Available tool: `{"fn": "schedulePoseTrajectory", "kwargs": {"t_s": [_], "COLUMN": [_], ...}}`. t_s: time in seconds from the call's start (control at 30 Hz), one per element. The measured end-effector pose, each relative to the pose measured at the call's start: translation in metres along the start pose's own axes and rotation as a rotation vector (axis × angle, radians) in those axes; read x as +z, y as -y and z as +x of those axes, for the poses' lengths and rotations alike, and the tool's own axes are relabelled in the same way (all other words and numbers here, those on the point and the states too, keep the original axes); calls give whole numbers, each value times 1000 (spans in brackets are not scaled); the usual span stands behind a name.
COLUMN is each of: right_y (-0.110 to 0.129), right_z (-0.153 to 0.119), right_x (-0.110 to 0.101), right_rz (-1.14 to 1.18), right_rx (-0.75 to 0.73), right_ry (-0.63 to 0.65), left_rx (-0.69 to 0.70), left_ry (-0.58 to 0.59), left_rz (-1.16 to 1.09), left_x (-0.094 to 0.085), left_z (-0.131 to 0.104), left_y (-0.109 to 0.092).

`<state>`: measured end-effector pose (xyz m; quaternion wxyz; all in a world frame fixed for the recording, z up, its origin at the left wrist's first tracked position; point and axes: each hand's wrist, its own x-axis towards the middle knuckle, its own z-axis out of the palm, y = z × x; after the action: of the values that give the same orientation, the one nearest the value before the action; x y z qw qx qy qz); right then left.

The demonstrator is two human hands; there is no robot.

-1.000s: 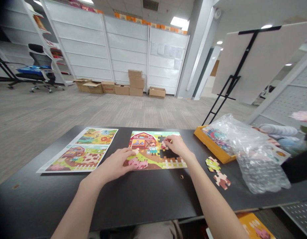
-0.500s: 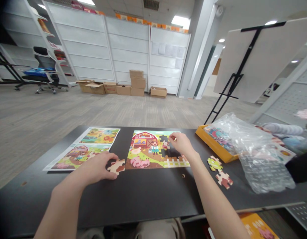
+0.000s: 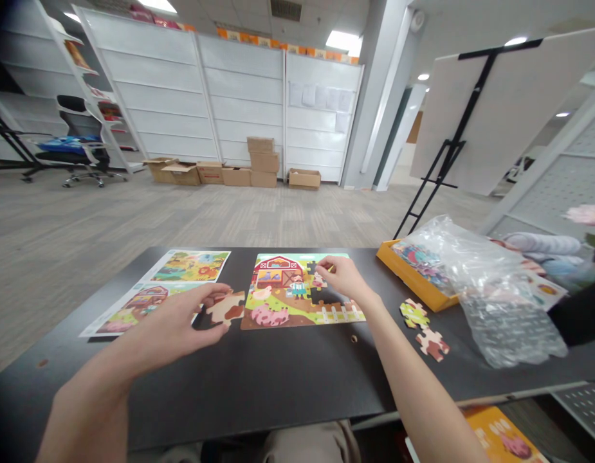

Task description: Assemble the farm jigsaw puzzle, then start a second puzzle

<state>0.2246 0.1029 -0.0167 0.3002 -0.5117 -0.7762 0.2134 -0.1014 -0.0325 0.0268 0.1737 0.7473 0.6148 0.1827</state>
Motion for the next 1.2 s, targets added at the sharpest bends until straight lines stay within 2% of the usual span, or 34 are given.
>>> {"fn": "schedulePoseTrajectory", "kwargs": {"t_s": [0.07,0.17,0.23,0.33,0.43,0.53,0.63,0.77,0.87,0.93,1.1,1.2], "right_y": [13,29,36,38,29,7,-22,-57,-72,-76,-75,-74], "right_z": [-4,-12,-16,-18,-13,-5,2,6,7,7,9,9], "right_x": [5,14,19,24,21,9,-8,-23,-25,-22,-15,-16], "right_rz": [230,478,556,597,581,556,495,447,390,322,136,133], "right_rx": [-4,-11,-1,22,18,61,182,296,292,289,275,276], "right_ry": [176,442,523,551,507,316,99,-14,-47,-16,61,60], "left_rx": [109,242,297,336,316,267,224,177,156,149,148,150], "left_ry": [-48,-41,-40,-34,-38,-50,-53,-16,-6,-4,-1,-2], "left_rz": [-44,-41,19,65,61,74,118,181,194,198,200,195], "left_x": [8,28,41,54,57,55,55,58,60,60,61,62], "left_z": [6,18,26,35,37,38,40,43,43,42,40,40], "left_y": [-20,-44,-53,-58,-56,-46,-31,-13,-8,-7,-7,-6]}}
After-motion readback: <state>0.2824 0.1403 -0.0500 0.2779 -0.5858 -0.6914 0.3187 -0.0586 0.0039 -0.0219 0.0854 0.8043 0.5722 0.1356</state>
